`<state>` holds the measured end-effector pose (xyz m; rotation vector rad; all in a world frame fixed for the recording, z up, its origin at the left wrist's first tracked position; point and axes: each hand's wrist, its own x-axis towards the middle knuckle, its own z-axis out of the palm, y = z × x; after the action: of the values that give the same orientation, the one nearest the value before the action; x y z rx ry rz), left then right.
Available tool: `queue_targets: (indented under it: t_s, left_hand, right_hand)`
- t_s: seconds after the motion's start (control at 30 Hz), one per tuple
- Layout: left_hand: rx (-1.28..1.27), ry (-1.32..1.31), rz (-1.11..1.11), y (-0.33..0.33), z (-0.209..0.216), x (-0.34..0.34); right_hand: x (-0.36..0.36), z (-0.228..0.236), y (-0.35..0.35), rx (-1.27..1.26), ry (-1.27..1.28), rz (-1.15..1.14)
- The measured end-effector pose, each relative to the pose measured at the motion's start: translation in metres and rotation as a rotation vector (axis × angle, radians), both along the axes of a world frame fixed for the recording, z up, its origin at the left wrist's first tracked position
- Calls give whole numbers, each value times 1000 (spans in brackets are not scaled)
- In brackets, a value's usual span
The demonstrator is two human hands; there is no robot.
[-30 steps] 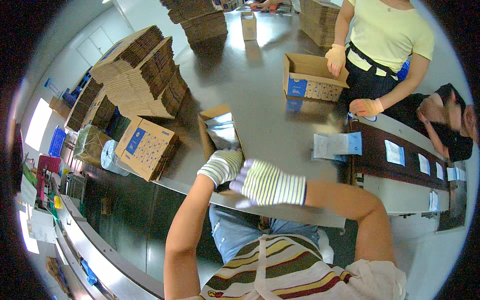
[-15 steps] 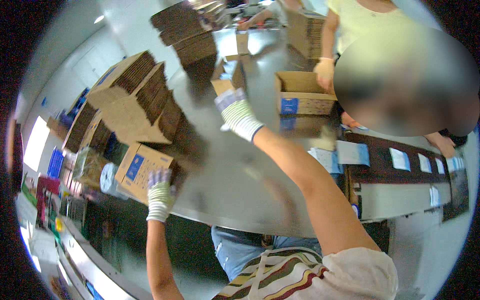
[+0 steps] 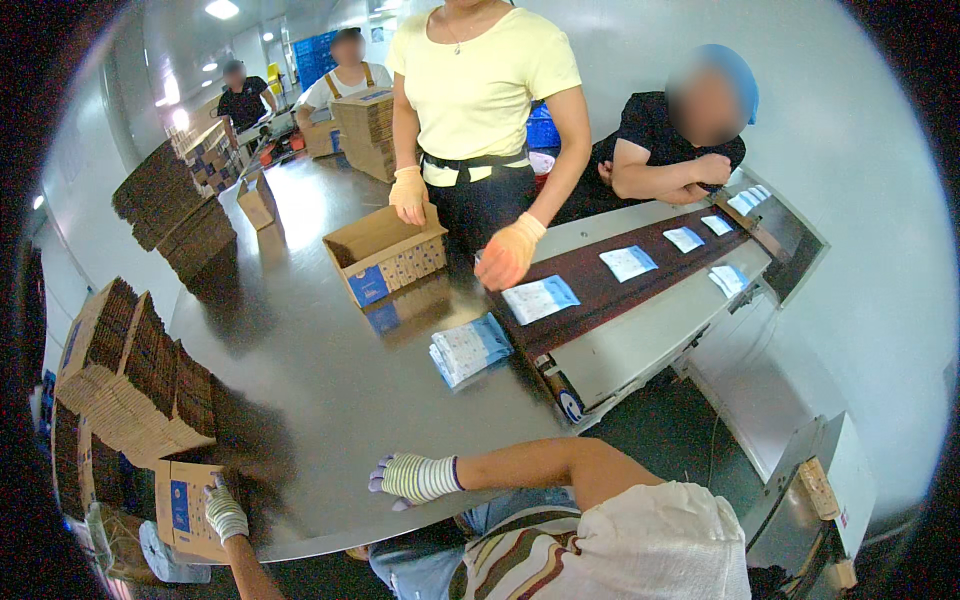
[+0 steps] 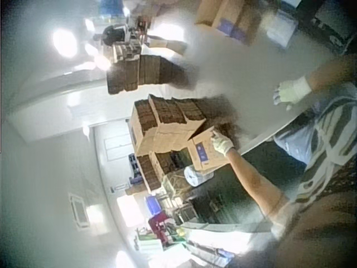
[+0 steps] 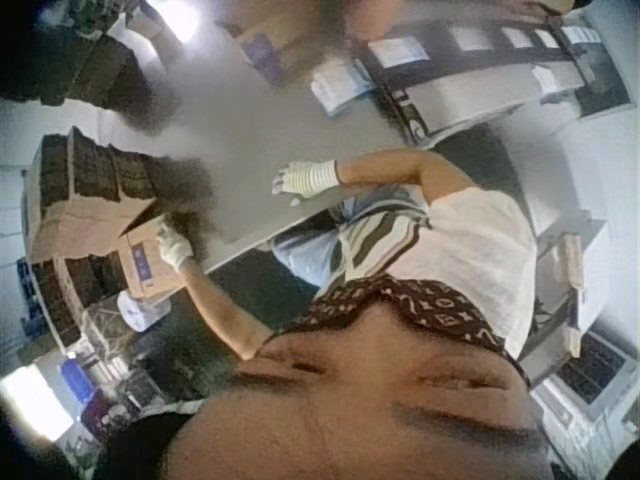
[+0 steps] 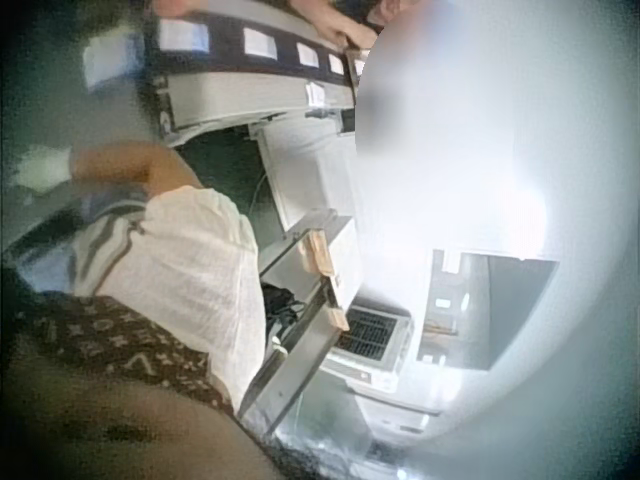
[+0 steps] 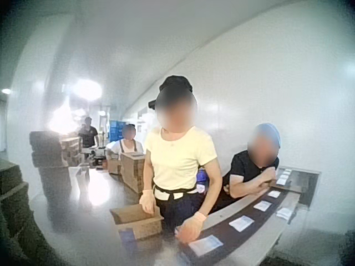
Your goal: The person places blue packets into small cardboard boxes, closes the box flaps, and stacks the filled boxes on a metal table.
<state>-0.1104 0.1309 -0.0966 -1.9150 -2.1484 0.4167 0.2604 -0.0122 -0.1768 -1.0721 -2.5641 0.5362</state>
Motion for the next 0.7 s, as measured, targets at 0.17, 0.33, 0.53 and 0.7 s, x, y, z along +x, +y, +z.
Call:
queue_targets:
  t_s: [0.17, 0.33, 0.53, 0.7]
  left_hand:
    - [66, 104, 32, -14, -5, -10]
    - [639, -114, -235, -106, 83, -20]
    - [873, -1119, -373, -217, 172, 84]
    - [744, -1942, -32, -197, 63, 69]
  right_hand:
    - [-12, 2, -7, -24, -56, 15]
    - [-8, 29, -5, -160, 100, -63]
    - [25, 108, 47, 300, 708, -590]
    - [48, 141, 68, -198, 1177, -229]
